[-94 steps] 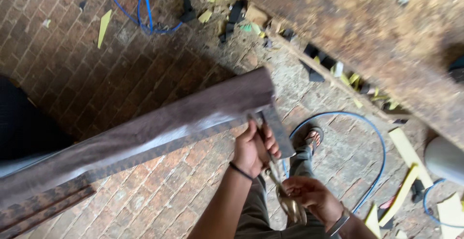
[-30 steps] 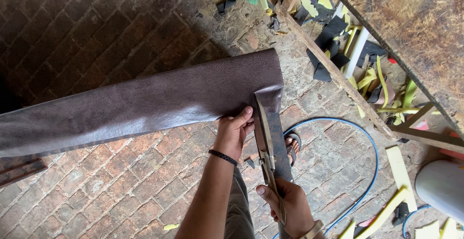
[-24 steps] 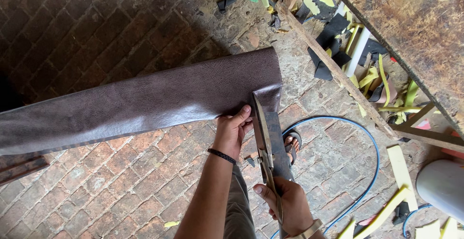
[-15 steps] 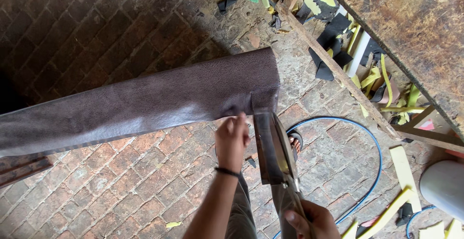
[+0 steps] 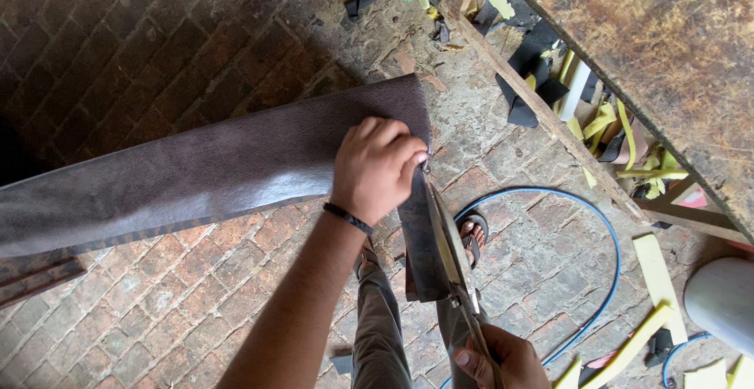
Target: The person trims excess brown fabric from a wooden furniture frame using shears, then secures the fabric with a pneumatic staple gun. The person repeatedly staples along the edges and trims the fabric to fit the frame.
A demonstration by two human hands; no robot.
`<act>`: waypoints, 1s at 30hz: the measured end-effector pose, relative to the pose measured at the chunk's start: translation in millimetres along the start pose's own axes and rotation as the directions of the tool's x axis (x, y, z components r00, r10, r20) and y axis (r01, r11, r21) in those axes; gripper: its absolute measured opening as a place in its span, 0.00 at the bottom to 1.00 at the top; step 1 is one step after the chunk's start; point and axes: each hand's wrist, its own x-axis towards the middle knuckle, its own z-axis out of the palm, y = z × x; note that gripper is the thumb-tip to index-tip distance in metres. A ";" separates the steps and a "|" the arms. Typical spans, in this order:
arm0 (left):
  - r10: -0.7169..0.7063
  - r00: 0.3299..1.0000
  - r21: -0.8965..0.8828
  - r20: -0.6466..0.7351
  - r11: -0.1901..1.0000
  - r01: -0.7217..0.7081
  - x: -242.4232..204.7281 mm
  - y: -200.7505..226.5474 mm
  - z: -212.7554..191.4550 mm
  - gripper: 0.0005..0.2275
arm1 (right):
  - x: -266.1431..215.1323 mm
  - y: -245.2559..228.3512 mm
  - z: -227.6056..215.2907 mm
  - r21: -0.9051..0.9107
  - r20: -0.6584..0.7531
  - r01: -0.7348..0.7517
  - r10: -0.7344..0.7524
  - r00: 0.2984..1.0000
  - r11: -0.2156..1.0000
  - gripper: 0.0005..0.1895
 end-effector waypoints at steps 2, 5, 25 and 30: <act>-0.076 0.984 -0.010 0.163 0.997 0.079 15.1 -4.5 0.7 0.01 | -5.6 -11.4 -2.4 0.001 -0.041 0.102 -0.102 0.994 0.995 0.33; -0.081 0.990 -0.147 0.119 0.984 0.098 14.9 -8.1 -7.7 0.04 | -12.7 -30.9 -2.3 -0.052 -0.042 0.076 -0.078 0.996 0.996 0.32; -0.032 0.966 -0.092 -0.258 0.996 0.008 -39.9 21.7 6.2 0.04 | -25.1 -104.0 -6.8 -0.128 -0.173 0.077 -0.098 0.980 0.989 0.24; -0.089 0.945 -0.118 -0.314 0.992 0.055 -41.5 18.5 17.1 0.04 | -24.5 -119.5 2.4 -0.246 -0.244 0.184 -0.244 0.938 0.952 0.27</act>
